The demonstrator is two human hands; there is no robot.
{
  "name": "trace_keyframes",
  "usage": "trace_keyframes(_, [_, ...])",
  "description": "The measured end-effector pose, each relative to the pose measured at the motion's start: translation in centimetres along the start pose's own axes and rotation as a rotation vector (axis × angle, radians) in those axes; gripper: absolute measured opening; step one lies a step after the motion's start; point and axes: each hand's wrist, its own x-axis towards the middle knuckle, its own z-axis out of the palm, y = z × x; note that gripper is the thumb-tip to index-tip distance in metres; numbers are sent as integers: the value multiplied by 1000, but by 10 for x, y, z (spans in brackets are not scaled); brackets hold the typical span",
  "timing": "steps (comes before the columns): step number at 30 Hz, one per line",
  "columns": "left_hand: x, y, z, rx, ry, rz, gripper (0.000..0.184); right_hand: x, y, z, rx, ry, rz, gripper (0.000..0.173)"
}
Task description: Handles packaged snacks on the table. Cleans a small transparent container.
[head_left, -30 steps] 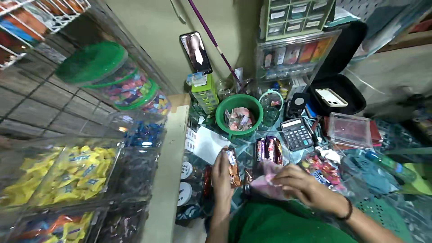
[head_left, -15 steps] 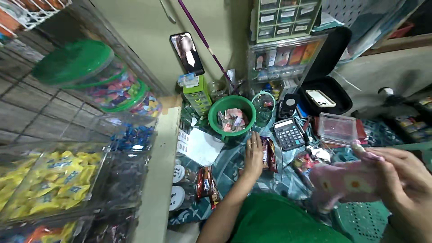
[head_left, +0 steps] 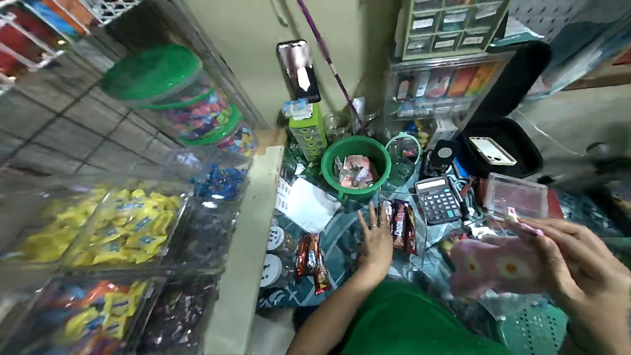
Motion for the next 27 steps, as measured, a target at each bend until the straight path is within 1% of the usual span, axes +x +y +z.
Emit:
trace_keyframes(2, [-15, -10, -8, -102, 167, 32, 44, 0, 4, -1, 25, -17, 5, 29])
trace_keyframes(3, [-25, -17, -15, -140, 215, -1, 42, -1, 7, -1, 41, -25, 4, 30])
trace_keyframes(4, [-34, -28, -24, -173, 214, -79, 40, -1, 9, 0, 56, -28, 6, 29])
trace_keyframes(6, [-49, -57, -36, -182, 108, -321, 37, 0, 11, 3, 71, -31, 12, 29])
trace_keyframes(8, [-53, -92, -24, -121, -24, -552, 38, 3, 9, 10, 65, -37, 7, 31])
trace_keyframes(9, [-52, -107, -13, -101, -81, -633, 41, 6, 8, 16, 69, -49, 5, 31])
trace_keyframes(11, [-53, -127, 9, -101, -97, -701, 51, 11, 4, 29, 115, -81, -12, 30])
trace_keyframes(13, [-59, -132, 19, -156, -12, -677, 52, 18, 0, 45, 165, -129, -40, 30])
trace_keyframes(14, [-63, -131, 18, -228, 69, -638, 49, 20, -2, 53, 193, -151, -47, 30])
trace_keyframes(15, [-67, -129, 13, -347, 188, -573, 46, 24, -6, 61, 226, -173, -53, 30])
trace_keyframes(16, [-70, -124, 5, -510, 315, -491, 46, 27, -10, 70, 262, -194, -55, 30])
trace_keyframes(17, [-71, -117, -6, -708, 405, -411, 47, 29, -16, 81, 304, -212, -50, 31])
trace_keyframes(18, [-73, -106, -19, -946, 436, -326, 50, 30, -24, 94, 356, -231, -44, 31])
trace_keyframes(20, [-77, -76, -42, -1443, 390, -178, 54, 26, -40, 128, 470, -268, -55, 30])
trace_keyframes(21, [-79, -56, -53, -1630, 371, -183, 52, 21, -48, 148, 512, -283, -77, 30])
trace_keyframes(22, [-82, -34, -62, -1758, 379, -263, 45, 15, -56, 167, 534, -287, -112, 31])
trace_keyframes(23, [-86, -15, -70, -1820, 388, -403, 38, 7, -63, 185, 533, -271, -159, 32])
trace_keyframes(24, [-85, -2, -71, -1825, 429, -518, 29, 2, -67, 198, 505, -240, -208, 31])
trace_keyframes(25, [-85, 3, -67, -1807, 459, -542, 29, 3, -68, 205, 473, -206, -235, 29])
trace_keyframes(26, [-86, 3, -61, -1772, 467, -474, 36, 10, -67, 207, 449, -179, -235, 28])
trace_keyframes(27, [-86, -1, -55, -1748, 445, -354, 42, 20, -64, 206, 434, -159, -207, 28])
